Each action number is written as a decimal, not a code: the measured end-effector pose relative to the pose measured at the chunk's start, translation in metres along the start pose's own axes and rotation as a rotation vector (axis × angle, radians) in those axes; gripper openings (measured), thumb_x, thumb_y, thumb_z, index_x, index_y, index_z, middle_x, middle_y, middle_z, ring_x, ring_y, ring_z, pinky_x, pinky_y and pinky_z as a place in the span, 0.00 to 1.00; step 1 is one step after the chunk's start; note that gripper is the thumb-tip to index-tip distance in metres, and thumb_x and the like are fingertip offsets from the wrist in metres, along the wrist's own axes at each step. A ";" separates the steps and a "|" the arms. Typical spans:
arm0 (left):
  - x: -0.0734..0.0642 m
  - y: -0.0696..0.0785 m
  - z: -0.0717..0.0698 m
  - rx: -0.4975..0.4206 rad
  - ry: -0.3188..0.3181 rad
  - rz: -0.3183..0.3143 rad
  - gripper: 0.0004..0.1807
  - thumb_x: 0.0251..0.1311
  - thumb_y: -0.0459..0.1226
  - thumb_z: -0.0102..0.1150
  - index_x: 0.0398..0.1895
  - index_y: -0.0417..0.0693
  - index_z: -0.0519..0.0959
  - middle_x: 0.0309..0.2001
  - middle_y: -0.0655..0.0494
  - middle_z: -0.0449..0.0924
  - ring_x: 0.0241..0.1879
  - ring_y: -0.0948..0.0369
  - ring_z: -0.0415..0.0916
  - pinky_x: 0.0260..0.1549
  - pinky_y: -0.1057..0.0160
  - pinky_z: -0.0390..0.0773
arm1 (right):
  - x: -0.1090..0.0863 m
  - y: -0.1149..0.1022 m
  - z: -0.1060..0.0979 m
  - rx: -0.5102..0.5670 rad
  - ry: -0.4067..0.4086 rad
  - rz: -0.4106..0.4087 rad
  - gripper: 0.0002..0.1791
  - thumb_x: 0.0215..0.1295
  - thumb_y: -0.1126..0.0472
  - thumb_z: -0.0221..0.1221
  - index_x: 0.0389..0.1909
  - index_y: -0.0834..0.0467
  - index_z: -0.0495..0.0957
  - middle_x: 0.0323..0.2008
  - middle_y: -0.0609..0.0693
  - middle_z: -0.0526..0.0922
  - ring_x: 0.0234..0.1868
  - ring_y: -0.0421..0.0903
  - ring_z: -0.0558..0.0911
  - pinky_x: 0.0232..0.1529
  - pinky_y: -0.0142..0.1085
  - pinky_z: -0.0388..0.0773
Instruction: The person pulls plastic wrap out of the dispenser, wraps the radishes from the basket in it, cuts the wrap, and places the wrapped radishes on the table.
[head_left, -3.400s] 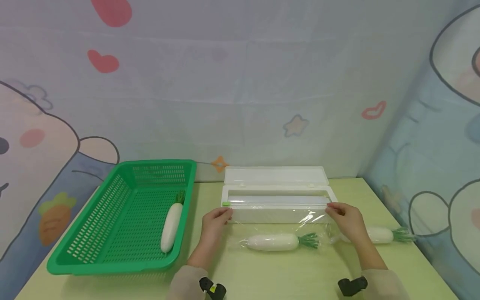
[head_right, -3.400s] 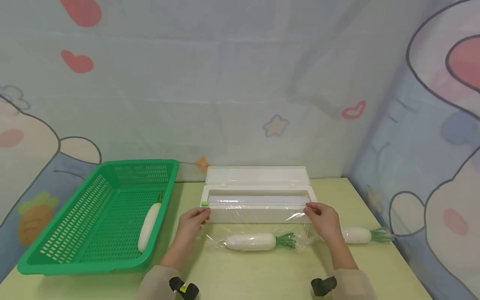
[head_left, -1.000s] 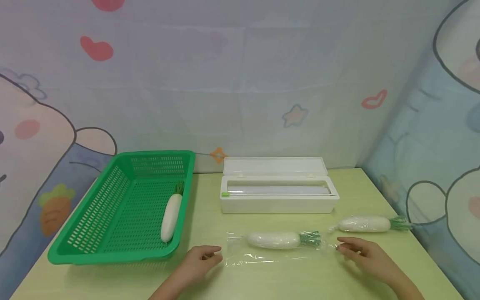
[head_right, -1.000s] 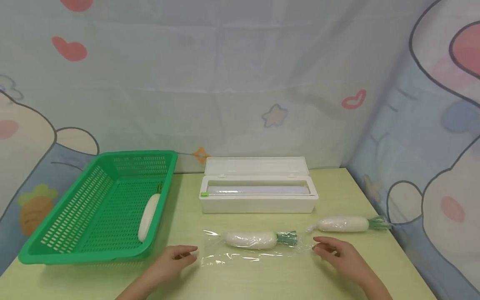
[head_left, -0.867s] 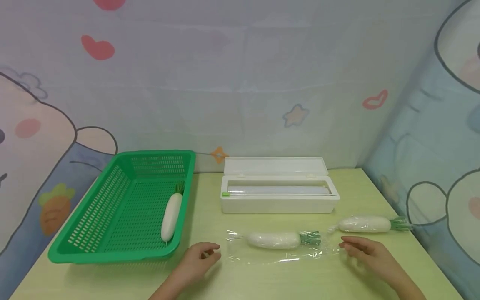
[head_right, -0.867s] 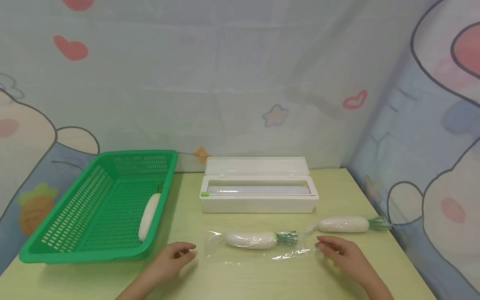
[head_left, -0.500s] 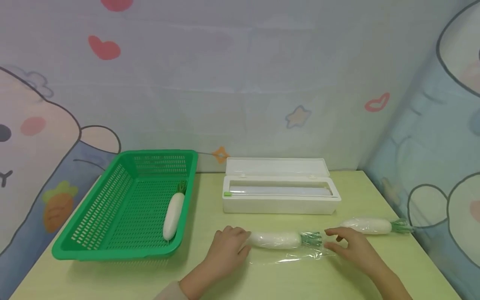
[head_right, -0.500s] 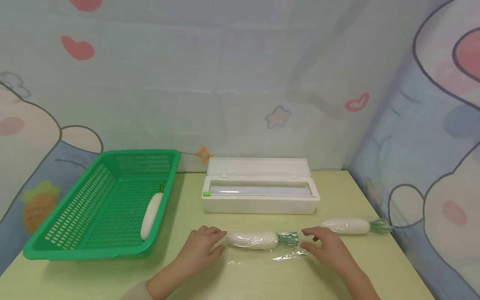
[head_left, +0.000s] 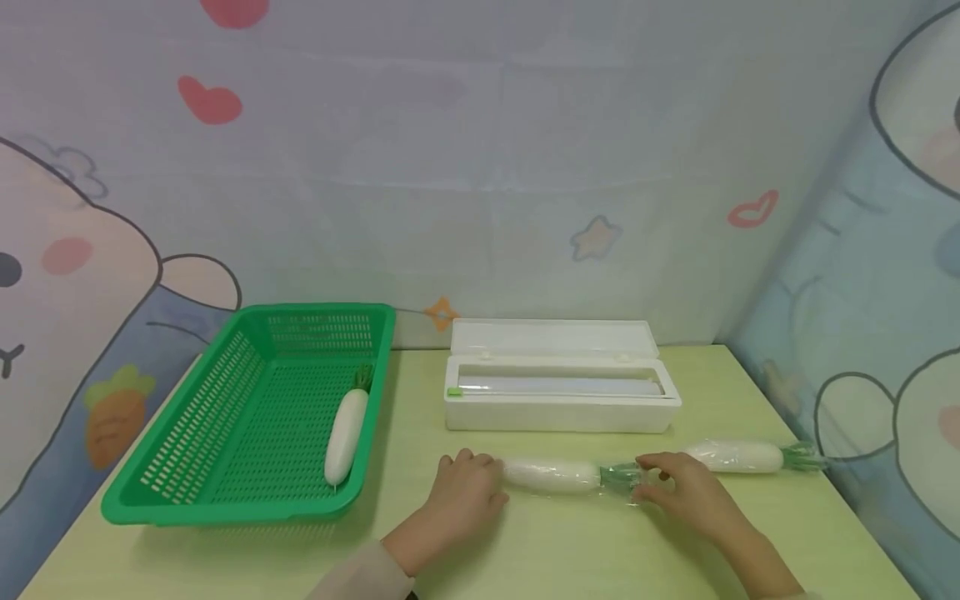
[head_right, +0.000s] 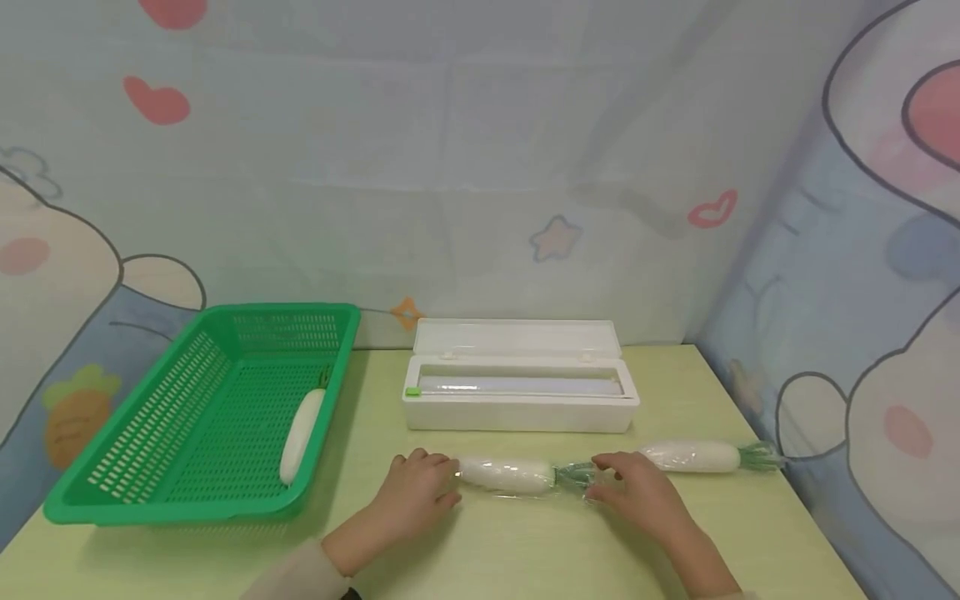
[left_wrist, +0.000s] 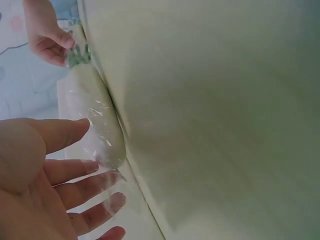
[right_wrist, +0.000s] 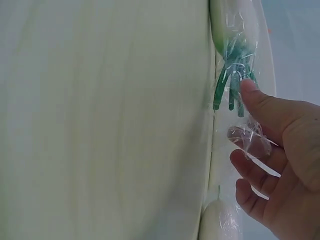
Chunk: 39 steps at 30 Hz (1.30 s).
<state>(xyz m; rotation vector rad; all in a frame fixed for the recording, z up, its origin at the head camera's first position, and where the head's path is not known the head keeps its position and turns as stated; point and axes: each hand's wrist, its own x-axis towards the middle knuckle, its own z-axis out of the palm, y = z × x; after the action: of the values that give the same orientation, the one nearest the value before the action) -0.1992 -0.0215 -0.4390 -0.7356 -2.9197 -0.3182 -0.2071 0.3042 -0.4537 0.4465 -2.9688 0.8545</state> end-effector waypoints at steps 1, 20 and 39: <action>0.003 -0.001 0.001 -0.006 0.003 -0.006 0.11 0.54 0.44 0.67 0.33 0.48 0.79 0.34 0.57 0.82 0.28 0.60 0.67 0.28 0.61 0.62 | 0.002 0.000 0.000 -0.003 0.000 -0.002 0.24 0.56 0.51 0.67 0.50 0.61 0.81 0.47 0.53 0.84 0.41 0.47 0.79 0.39 0.43 0.76; 0.035 -0.036 0.018 -0.126 -0.118 -0.120 0.11 0.55 0.40 0.66 0.18 0.49 0.78 0.24 0.58 0.75 0.30 0.58 0.73 0.31 0.54 0.72 | 0.010 0.024 -0.007 0.151 -0.194 -0.125 0.28 0.61 0.52 0.63 0.54 0.70 0.77 0.45 0.58 0.83 0.31 0.34 0.67 0.26 0.30 0.66; 0.006 -0.043 -0.016 -0.988 -0.221 -0.087 0.08 0.63 0.36 0.58 0.32 0.38 0.77 0.32 0.50 0.85 0.32 0.62 0.76 0.32 0.61 0.74 | 0.000 0.029 -0.028 0.649 -0.029 -0.069 0.14 0.65 0.69 0.58 0.51 0.68 0.78 0.37 0.38 0.84 0.36 0.36 0.82 0.38 0.31 0.80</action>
<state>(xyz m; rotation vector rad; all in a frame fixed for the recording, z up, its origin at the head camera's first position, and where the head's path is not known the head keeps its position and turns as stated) -0.2240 -0.0595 -0.4304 -0.7432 -2.8574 -1.8531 -0.2170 0.3420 -0.4451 0.5632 -2.6081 1.8068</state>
